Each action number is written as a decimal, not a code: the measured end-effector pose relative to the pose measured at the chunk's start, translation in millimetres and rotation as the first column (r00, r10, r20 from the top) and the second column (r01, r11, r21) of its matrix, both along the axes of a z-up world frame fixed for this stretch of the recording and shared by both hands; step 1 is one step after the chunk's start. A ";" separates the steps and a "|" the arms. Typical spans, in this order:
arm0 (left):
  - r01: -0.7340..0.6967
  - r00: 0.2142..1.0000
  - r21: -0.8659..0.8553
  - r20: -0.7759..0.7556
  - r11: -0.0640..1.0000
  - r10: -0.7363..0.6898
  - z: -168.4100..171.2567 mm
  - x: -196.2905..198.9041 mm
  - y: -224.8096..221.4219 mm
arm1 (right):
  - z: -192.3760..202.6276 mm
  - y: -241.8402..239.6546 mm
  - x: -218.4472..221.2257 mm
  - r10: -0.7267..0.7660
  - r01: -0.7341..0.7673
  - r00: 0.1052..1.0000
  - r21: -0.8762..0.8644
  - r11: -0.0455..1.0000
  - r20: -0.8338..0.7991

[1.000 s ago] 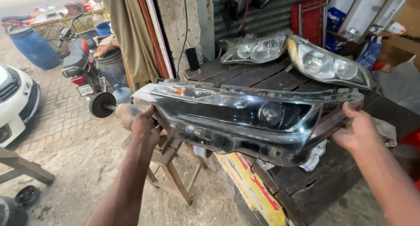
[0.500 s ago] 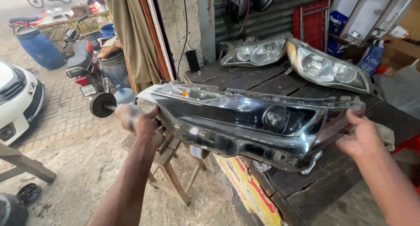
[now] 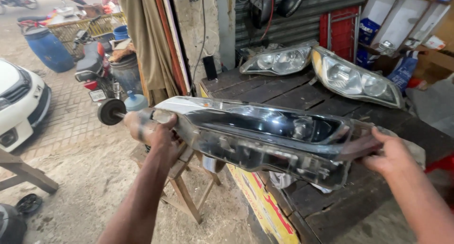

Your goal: Cleaning and inspecting a car headlight assembly using a cloth at a workbench in an auto shop.

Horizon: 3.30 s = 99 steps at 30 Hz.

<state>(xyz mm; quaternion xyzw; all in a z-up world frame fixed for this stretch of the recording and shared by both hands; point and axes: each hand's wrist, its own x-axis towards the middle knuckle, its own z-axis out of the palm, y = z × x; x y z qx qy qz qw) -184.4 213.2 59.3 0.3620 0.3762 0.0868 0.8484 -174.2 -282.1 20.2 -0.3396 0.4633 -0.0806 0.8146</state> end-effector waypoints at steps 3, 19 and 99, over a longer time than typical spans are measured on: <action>-0.019 1.000 0.000 0.010 1.000 0.019 -11.2 10.1 -2.5 | -38.8 -37.3 21.8 0.162 -0.159 0.982 -0.036 0.987 0.100; 0.066 0.998 0.101 -0.027 0.993 -0.064 -54.0 19.8 6.3 | 36.4 19.9 -23.6 0.050 -0.048 0.992 -0.016 0.999 0.117; 0.130 0.960 0.071 0.240 0.989 -0.143 -47.5 33.7 -98.9 | -5.0 -102.5 0.5 0.073 -0.087 0.945 0.032 0.996 0.320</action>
